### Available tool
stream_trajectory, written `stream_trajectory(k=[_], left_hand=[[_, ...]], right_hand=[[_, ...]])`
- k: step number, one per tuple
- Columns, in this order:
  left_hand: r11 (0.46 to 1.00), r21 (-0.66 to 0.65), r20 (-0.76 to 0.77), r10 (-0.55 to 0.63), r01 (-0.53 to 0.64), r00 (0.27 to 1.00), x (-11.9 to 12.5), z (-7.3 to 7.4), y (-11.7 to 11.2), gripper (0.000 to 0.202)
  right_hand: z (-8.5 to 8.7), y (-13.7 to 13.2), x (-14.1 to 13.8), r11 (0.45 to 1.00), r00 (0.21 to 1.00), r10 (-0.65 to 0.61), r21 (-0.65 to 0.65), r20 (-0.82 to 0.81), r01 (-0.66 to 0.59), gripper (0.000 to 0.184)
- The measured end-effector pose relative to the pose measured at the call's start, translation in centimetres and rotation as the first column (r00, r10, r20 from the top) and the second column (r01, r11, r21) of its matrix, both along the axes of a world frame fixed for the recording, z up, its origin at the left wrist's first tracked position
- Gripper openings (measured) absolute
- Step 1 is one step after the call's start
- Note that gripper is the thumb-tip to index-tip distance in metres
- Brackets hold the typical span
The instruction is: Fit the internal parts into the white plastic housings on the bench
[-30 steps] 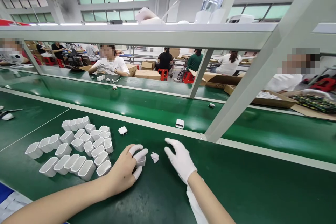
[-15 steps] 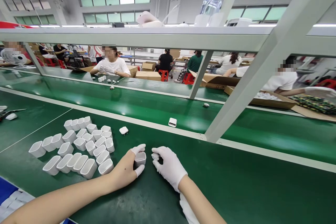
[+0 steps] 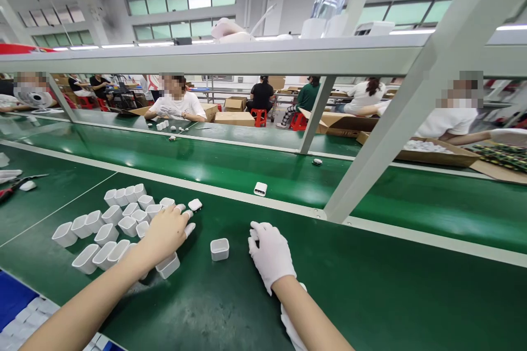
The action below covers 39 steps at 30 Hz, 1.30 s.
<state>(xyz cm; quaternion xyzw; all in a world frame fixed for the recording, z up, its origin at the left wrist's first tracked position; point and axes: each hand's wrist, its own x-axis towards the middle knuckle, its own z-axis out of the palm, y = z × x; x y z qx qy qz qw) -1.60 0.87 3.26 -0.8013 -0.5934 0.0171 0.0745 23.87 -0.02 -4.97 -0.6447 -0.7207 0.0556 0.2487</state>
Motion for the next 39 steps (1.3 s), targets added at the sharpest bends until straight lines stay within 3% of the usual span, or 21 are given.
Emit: stream_trajectory(k=[5,10,13,17,20,21,24,25,26,28,30,32,35,39], left_hand=[[0.998,-0.056,-0.019,0.03,-0.031,0.999,0.3,1.6,4.0,0.03],[0.971,-0.233,-0.022,0.05,-0.054,0.998,1.3,0.9,8.9,0.025],[0.963,-0.269,0.038,0.018,-0.007,0.999,1.6,0.8,9.7,0.025],[0.973,-0.129,0.21,-0.161,0.19,0.964,2.9,1.7,6.8,0.045],[0.927,0.005,0.324,-0.357,0.376,0.876,4.6,2.3,2.9,0.065],[0.887,0.063,0.364,-0.446,0.456,0.817,5.1,2.3,1.5,0.068],[0.661,0.317,0.42,-0.741,0.68,0.524,6.1,1.9,-1.5,0.066],[0.606,0.382,0.389,-0.79,0.698,0.474,6.2,1.8,-2.1,0.062],[0.584,0.42,0.346,-0.811,0.695,0.473,6.2,1.6,-2.5,0.058],[0.606,0.448,0.282,-0.793,0.657,0.539,5.6,1.5,-3.1,0.052],[0.669,0.438,0.269,-0.735,0.6,0.623,4.5,1.6,-3.4,0.053],[0.746,0.375,0.23,-0.649,0.55,0.725,3.0,2.0,-3.8,0.047],[0.864,0.179,0.015,-0.481,0.471,0.877,0.5,2.6,-4.7,0.022],[0.939,0.038,-0.131,-0.334,0.341,0.934,-2.1,2.3,-5.6,0.027]], right_hand=[[-0.2,0.0,0.3,0.997,0.999,-0.044,0.059,-0.028,0.046,0.037],[0.6,-0.7,0.2,0.991,0.993,-0.026,0.128,-0.115,0.041,0.029],[1.1,-1.0,0.4,0.984,0.984,0.003,0.178,-0.179,0.03,0.027],[1.5,-1.6,0.6,0.968,0.958,0.097,0.251,-0.269,-0.027,0.028],[1.9,-2.5,0.3,0.951,0.916,0.228,0.279,-0.33,-0.136,0.038],[2.2,-2.8,0.0,0.945,0.884,0.275,0.276,-0.378,-0.176,0.043],[3.2,-3.8,-1.1,0.929,0.708,0.368,0.22,-0.602,-0.296,0.05],[3.6,-4.1,-1.5,0.923,0.627,0.368,0.188,-0.687,-0.336,0.05],[4.0,-4.2,-1.8,0.914,0.543,0.355,0.158,-0.762,-0.375,0.049],[4.8,-4.5,-2.1,0.896,0.368,0.292,0.117,-0.883,-0.429,0.048],[5.2,-4.7,-2.0,0.893,0.247,0.229,0.103,-0.942,-0.438,0.046],[5.2,-5.0,-1.6,0.902,0.2,0.189,0.09,-0.961,-0.422,0.038],[4.7,-5.3,-0.8,0.906,0.161,0.159,0.079,-0.974,-0.416,0.033],[4.3,-4.5,-0.8,0.895,0.066,0.12,0.079,-0.991,-0.438,0.04]])
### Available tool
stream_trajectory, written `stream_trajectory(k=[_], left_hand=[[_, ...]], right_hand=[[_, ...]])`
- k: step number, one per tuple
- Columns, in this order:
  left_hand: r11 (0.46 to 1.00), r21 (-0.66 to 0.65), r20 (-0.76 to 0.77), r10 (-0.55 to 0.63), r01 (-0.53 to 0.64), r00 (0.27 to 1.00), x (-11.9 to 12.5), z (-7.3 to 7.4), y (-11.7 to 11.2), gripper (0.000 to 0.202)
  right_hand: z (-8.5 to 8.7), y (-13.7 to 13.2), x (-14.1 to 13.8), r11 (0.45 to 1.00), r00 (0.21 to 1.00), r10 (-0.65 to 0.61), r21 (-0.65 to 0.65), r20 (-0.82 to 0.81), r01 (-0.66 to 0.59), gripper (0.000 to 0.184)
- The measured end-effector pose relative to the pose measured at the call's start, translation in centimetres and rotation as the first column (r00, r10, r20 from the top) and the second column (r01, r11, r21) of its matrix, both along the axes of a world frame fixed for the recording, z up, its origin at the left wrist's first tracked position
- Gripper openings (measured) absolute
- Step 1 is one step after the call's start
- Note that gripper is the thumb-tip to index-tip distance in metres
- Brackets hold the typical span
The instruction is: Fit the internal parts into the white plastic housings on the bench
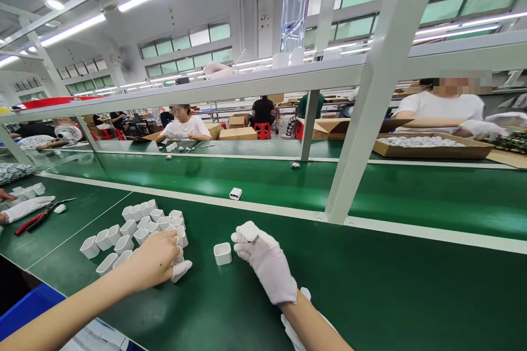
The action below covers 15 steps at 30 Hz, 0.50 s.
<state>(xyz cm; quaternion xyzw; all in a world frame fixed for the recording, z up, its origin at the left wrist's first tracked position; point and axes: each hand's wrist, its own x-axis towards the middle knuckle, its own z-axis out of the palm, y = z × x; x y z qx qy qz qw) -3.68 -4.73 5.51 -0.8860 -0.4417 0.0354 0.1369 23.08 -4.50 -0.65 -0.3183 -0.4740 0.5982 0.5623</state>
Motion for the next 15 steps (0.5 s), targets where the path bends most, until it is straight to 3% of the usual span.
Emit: stream_trajectory(k=[4,10,15], left_hand=[[0.999,0.033,-0.01,0.023,-0.023,1.0,-1.0,-2.0,-0.3,0.014],[0.998,0.064,0.041,-0.024,0.022,0.999,0.0,-4.1,0.0,0.013],[0.97,0.145,0.177,-0.221,0.197,0.959,2.7,-4.4,0.1,0.014]], right_hand=[[-0.1,1.2,-0.4,0.979,0.979,0.099,-0.161,-0.175,-0.128,0.046],[-1.2,2.2,-0.3,0.939,0.921,-0.024,-0.324,-0.39,-0.113,0.037],[-2.6,2.9,-0.4,0.921,0.919,-0.108,-0.386,-0.378,-0.051,0.03]])
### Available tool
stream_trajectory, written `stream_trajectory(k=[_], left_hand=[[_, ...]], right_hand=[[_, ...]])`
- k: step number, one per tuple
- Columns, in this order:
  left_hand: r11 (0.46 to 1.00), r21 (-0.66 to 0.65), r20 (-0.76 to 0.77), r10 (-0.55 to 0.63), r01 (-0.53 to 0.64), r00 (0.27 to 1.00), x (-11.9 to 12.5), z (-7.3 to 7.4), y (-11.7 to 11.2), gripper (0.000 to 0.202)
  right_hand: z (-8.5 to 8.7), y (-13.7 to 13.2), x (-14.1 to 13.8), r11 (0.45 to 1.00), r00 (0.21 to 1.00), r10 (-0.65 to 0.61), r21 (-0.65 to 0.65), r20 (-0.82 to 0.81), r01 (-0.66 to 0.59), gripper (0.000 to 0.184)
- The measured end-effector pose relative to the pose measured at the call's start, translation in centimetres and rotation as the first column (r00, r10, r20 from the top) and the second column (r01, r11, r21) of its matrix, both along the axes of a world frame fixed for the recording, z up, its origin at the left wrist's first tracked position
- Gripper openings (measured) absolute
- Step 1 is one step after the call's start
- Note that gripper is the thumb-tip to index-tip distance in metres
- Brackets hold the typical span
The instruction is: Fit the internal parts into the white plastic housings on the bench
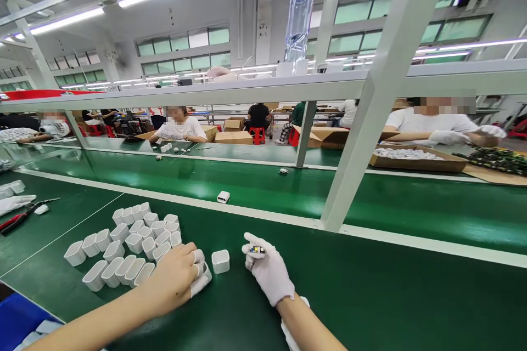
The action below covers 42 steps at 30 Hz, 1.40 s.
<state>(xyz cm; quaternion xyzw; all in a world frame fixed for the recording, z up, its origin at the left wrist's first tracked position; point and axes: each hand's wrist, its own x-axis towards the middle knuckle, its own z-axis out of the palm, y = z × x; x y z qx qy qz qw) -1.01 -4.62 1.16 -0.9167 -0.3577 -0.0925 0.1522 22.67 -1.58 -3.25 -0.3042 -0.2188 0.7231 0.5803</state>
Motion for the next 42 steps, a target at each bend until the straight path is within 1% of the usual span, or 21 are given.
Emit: stream_trajectory(k=[2,4,5,7,9,10,11,12,14,15,17,19,21,23,26,30,32,34,38,40,42], left_hand=[[0.988,0.015,0.042,-0.156,0.155,0.987,1.7,-0.4,-0.1,0.02],[0.957,0.007,0.052,-0.288,0.288,0.956,3.5,-1.2,-0.2,0.02],[0.945,0.0,0.051,-0.328,0.328,0.943,4.3,-1.7,-0.2,0.019],[0.938,-0.015,0.062,-0.345,0.347,0.937,5.6,-2.7,-0.1,0.016],[0.943,-0.082,0.141,-0.31,0.323,0.94,6.1,-3.8,0.2,0.012],[0.941,-0.146,0.217,-0.271,0.306,0.938,6.1,-4.4,0.4,0.011],[0.929,-0.229,0.311,-0.213,0.291,0.926,6.0,-4.8,0.5,0.017],[0.904,-0.318,0.406,-0.142,0.285,0.903,5.9,-5.2,0.7,0.026],[0.84,-0.448,0.548,-0.011,0.305,0.836,5.4,-5.8,1.0,0.044],[0.819,-0.475,0.591,0.027,0.321,0.806,5.2,-5.9,1.2,0.05],[0.808,-0.478,0.638,0.05,0.344,0.768,4.8,-6.0,1.5,0.057],[0.817,-0.469,0.655,0.067,0.335,0.753,4.6,-5.9,1.8,0.057],[0.816,-0.487,0.654,0.104,0.312,0.749,4.5,-5.8,1.9,0.051],[0.807,-0.506,0.663,0.137,0.305,0.736,4.5,-5.7,1.9,0.047],[0.79,-0.522,0.69,0.17,0.321,0.703,4.5,-5.7,1.7,0.048],[0.765,-0.573,0.673,0.233,0.294,0.702,4.6,-5.6,1.8,0.047],[0.746,-0.607,0.654,0.272,0.274,0.706,4.7,-5.6,1.9,0.049],[0.724,-0.638,0.636,0.302,0.263,0.71,4.7,-5.5,1.9,0.052],[0.674,-0.681,0.623,0.328,0.286,0.71,4.6,-5.2,1.7,0.059],[0.642,-0.701,0.621,0.334,0.311,0.709,4.5,-5.1,1.6,0.06],[0.622,-0.715,0.61,0.332,0.319,0.72,4.5,-5.1,1.6,0.061]], right_hand=[[-0.4,0.1,-0.1,1.0,1.0,-0.005,-0.028,-0.001,0.005,0.03],[-0.7,0.1,-0.1,0.999,1.0,-0.005,-0.053,-0.004,0.005,0.031],[-0.7,0.1,0.0,0.998,1.0,-0.004,-0.066,-0.007,0.004,0.032],[-0.8,-0.1,0.2,0.996,1.0,-0.005,-0.091,-0.019,0.003,0.036],[-0.8,-0.4,0.4,0.994,0.999,-0.009,-0.106,-0.035,0.005,0.038],[-0.8,-0.6,0.4,0.994,0.999,-0.009,-0.111,-0.042,0.004,0.037],[-0.7,-0.8,0.4,0.993,0.999,-0.008,-0.115,-0.048,0.003,0.035],[-0.6,-1.0,0.3,0.993,0.999,-0.004,-0.117,-0.054,-0.002,0.032],[-0.4,-1.3,0.1,0.993,0.998,0.008,-0.115,-0.069,-0.016,0.025],[-0.3,-1.4,-0.1,0.993,0.997,0.016,-0.112,-0.075,-0.025,0.021],[0.1,-1.5,-0.5,0.994,0.997,0.031,-0.099,-0.073,-0.039,0.017],[0.4,-1.7,-0.7,0.994,0.999,0.036,-0.102,-0.04,-0.04,0.017],[0.6,-1.9,-0.9,0.994,0.999,0.039,-0.106,0.002,-0.038,0.021],[0.6,-2.1,-0.9,0.996,0.998,0.046,-0.082,0.032,-0.043,0.025],[0.3,-2.2,-1.1,0.998,0.995,0.056,-0.039,0.083,-0.053,0.031],[0.0,-2.4,-1.3,0.996,0.982,0.088,-0.021,0.167,-0.086,0.04],[0.0,-2.6,-1.3,0.995,0.974,0.101,-0.017,0.202,-0.1,0.044],[0.1,-2.8,-1.3,0.996,0.958,0.087,-0.005,0.272,-0.089,0.044],[0.2,-3.2,-1.0,0.996,0.882,0.041,0.049,0.469,-0.072,0.033],[0.1,-3.3,-0.9,0.996,0.863,0.033,0.059,0.504,-0.072,0.034],[-0.2,-3.4,-0.7,0.995,0.853,0.028,0.064,0.522,-0.072,0.037]])
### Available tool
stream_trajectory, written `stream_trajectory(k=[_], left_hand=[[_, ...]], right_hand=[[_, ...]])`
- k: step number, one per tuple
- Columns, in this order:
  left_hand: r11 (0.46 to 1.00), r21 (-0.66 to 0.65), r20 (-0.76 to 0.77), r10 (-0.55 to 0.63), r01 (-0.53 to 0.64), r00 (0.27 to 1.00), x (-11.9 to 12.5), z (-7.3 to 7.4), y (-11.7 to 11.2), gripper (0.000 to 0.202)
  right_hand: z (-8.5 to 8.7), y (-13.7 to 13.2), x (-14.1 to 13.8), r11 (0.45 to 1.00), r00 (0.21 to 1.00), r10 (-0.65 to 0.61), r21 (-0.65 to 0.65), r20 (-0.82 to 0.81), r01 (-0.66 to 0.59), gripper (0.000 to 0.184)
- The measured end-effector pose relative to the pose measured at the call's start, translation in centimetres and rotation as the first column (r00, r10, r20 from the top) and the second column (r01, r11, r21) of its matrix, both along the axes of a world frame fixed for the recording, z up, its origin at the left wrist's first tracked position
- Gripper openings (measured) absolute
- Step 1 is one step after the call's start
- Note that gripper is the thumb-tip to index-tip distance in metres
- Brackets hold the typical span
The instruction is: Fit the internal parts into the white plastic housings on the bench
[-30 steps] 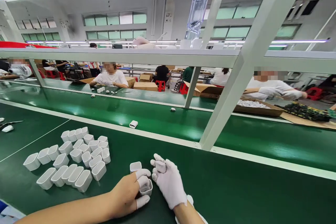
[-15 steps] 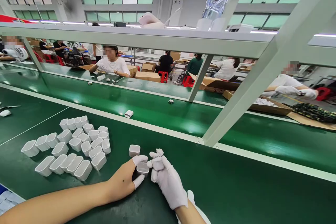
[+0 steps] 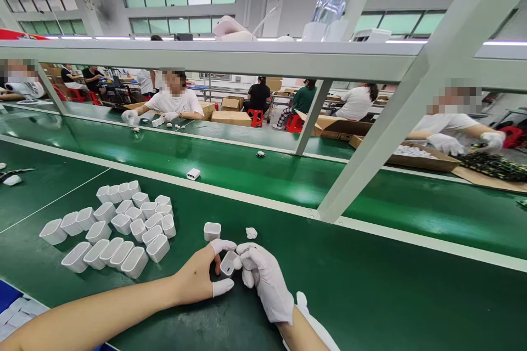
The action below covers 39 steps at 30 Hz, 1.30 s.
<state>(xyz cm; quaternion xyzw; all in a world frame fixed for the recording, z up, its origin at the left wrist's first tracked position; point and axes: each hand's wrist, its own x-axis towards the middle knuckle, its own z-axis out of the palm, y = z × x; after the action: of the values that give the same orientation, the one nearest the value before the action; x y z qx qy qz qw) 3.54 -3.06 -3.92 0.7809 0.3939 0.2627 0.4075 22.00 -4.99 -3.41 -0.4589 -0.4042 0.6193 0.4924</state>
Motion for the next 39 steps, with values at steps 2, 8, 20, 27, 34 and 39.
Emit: stream_trajectory(k=[2,8,20,27,34,39], left_hand=[[1.0,0.01,-0.013,-0.008,0.008,1.0,0.0,0.0,0.0,0.06],[0.999,0.032,-0.028,0.01,-0.009,1.0,0.2,0.1,0.0,0.055],[0.999,0.046,-0.018,0.016,-0.015,1.0,0.1,-0.5,0.1,0.057],[0.997,0.065,-0.01,0.038,-0.038,0.999,0.2,-0.3,0.1,0.056],[0.998,0.048,-0.003,0.049,-0.048,0.999,0.3,-0.3,0.1,0.054],[0.997,0.051,0.004,0.054,-0.054,0.999,0.3,-0.3,0.1,0.053]], right_hand=[[-0.2,-0.1,0.1,1.0,1.0,-0.004,0.009,0.027,0.004,0.039],[-0.3,-0.2,0.2,0.998,0.995,-0.05,0.035,0.086,0.047,0.037],[1.1,-0.4,-0.1,0.998,0.979,-0.058,0.037,0.194,0.052,0.028],[2.7,-1.1,-0.6,0.996,0.968,-0.081,0.065,0.239,0.068,0.051],[2.7,-1.3,-0.4,0.994,0.972,-0.097,0.072,0.214,0.084,0.06],[1.9,-0.8,-0.1,0.986,0.991,-0.07,0.159,0.115,0.051,0.061]])
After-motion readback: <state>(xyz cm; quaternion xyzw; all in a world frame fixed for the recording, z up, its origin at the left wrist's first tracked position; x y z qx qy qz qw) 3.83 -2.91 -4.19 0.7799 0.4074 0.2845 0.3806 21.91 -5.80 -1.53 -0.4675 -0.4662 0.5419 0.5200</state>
